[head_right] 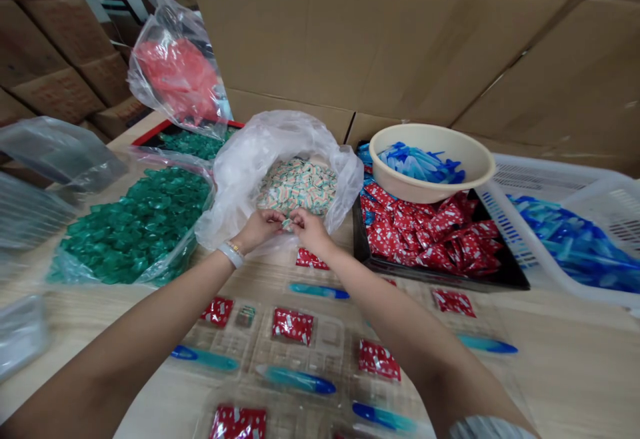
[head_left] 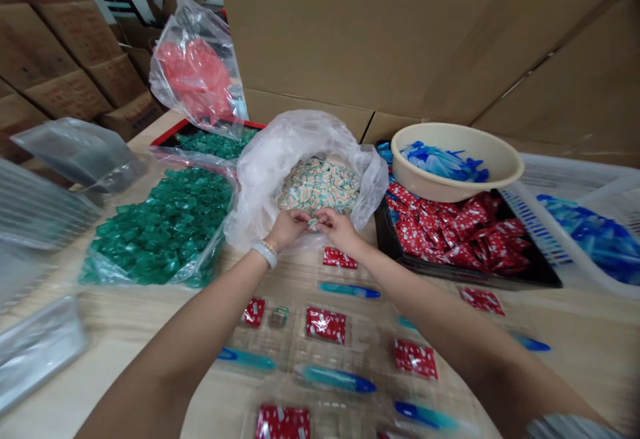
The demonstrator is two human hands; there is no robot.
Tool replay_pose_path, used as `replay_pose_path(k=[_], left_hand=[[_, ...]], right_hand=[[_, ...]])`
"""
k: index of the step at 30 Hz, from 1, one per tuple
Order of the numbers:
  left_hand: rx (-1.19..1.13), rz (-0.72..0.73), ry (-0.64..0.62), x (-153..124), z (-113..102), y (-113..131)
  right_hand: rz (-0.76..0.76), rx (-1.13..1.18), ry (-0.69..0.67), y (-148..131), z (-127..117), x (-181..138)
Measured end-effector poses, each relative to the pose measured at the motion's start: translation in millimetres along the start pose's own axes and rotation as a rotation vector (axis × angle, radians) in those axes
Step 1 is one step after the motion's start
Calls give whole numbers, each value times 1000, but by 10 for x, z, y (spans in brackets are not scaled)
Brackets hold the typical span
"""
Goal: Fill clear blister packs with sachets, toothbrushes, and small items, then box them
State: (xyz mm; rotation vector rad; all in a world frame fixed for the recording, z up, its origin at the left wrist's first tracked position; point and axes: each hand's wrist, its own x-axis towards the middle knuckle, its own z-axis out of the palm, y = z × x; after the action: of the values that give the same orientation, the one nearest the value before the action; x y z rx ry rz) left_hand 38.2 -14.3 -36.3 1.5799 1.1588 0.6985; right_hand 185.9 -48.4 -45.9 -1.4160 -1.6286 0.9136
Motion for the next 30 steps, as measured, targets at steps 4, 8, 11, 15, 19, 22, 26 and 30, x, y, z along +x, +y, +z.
replay_pose_path(k=[4,8,11,15,19,22,26,30], left_hand=[[-31,-10,-44,-22,-28,20],[73,14,-86,-77,-84,75],[230,69,-68,-117,-76,109],[370,81,16,-124,6,93],[417,59,23,-116,56,81],[424,77,-21,-107,12,117],[448,128,-1,28,-100,193],[604,207,66,306,-117,241]], right_hand=[[-22,-165,20,-67,23,-22],[-128,-500,-3,-204,31,-131],[-103,-678,-54,-272,55,-169],[-91,-720,-101,-280,83,-146],[-97,-723,-96,-254,105,-125],[-76,-751,-81,-257,107,-126],[-44,-691,-63,-257,9,-165],[-12,-622,-68,-194,-140,-241]])
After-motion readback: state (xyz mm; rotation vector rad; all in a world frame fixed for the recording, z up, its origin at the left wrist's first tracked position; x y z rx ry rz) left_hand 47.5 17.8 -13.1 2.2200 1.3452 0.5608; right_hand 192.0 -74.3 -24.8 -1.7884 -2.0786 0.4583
